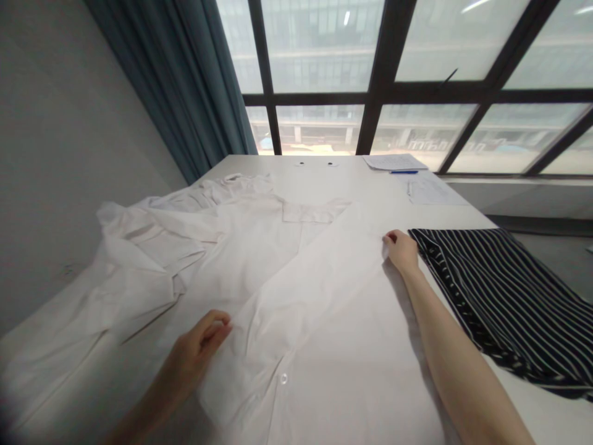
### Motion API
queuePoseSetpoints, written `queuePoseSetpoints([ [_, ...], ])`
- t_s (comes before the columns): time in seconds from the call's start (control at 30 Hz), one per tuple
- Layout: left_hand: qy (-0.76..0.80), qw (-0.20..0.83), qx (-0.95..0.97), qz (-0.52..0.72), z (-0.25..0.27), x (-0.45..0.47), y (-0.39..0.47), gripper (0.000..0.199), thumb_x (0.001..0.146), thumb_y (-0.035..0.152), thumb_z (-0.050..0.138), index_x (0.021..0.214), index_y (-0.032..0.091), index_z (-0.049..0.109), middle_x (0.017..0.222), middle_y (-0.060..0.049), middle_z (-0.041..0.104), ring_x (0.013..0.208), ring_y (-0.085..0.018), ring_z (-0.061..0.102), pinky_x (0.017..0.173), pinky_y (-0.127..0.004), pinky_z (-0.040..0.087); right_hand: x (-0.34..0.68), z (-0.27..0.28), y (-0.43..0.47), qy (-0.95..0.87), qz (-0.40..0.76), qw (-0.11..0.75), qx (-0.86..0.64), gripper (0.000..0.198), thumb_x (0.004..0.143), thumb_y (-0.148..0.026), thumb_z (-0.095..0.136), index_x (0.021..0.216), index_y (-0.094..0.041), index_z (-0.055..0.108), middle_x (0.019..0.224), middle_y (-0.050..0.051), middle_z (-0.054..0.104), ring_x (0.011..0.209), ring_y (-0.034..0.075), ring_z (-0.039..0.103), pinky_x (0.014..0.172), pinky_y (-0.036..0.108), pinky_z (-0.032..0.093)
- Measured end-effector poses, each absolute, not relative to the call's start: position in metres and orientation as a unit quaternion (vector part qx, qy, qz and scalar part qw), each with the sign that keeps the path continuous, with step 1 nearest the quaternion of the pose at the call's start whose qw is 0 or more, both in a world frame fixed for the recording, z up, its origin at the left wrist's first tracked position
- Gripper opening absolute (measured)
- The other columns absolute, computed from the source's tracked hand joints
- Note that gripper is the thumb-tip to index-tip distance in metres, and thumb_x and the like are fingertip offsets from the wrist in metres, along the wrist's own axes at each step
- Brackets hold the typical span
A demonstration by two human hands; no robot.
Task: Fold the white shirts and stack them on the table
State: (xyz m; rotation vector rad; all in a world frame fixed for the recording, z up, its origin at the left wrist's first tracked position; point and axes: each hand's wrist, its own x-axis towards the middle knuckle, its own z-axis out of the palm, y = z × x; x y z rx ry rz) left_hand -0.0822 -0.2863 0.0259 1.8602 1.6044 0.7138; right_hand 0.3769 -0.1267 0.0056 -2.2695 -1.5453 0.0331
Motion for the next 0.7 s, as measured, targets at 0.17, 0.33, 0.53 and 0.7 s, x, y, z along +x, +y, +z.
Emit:
queuePoseSetpoints([
  [0.17,0.572,0.328,0.702,0.267,0.019,-0.085,-0.285,0.026,0.091,0.045,0.048,0.104,0.023,0.053,0.080,0.000,0.070,0.075,-0.016,0.069,0.070,-0.021,0.051,0.379,0.006,-0.130,-0.506,0.010,0.200,-0.839,0.026,0.088,-0.032,0.050,0.097,-0.015,0.068,0.093,0.015,0.072,0.091,0.031,0.064,0.086,0.047,0.038],
  [0.33,0.554,0.360,0.702,0.265,0.029,-0.086,-0.286,0.036,0.093,0.041,0.047,0.120,0.019,0.053,0.081,-0.002,0.072,0.075,-0.016,0.071,0.071,-0.023,0.055,0.381,0.011,-0.129,-0.509,0.027,0.202,-0.836,0.027,0.089,-0.038,0.050,0.097,-0.018,0.067,0.096,0.013,0.072,0.094,0.031,0.064,0.090,0.051,0.035],
  [0.53,0.470,0.337,0.772,0.263,0.039,-0.092,-0.283,0.029,0.094,0.033,0.049,0.112,0.024,0.071,0.112,-0.005,0.074,0.107,-0.018,0.068,0.095,-0.026,0.051,0.403,0.026,-0.127,-0.515,0.118,0.213,-0.822,0.010,0.072,-0.028,0.068,0.074,-0.019,0.065,0.070,0.006,0.070,0.075,0.025,0.068,0.074,0.037,0.048],
  [0.7,0.485,0.309,0.772,0.270,0.032,-0.095,-0.284,0.030,0.090,0.032,0.055,0.112,0.027,0.074,0.112,-0.003,0.074,0.110,-0.020,0.067,0.100,-0.031,0.050,0.409,0.028,-0.130,-0.512,0.184,0.270,-0.794,0.006,0.073,-0.022,0.068,0.076,-0.018,0.064,0.066,0.003,0.070,0.061,0.019,0.069,0.066,0.031,0.051],
])
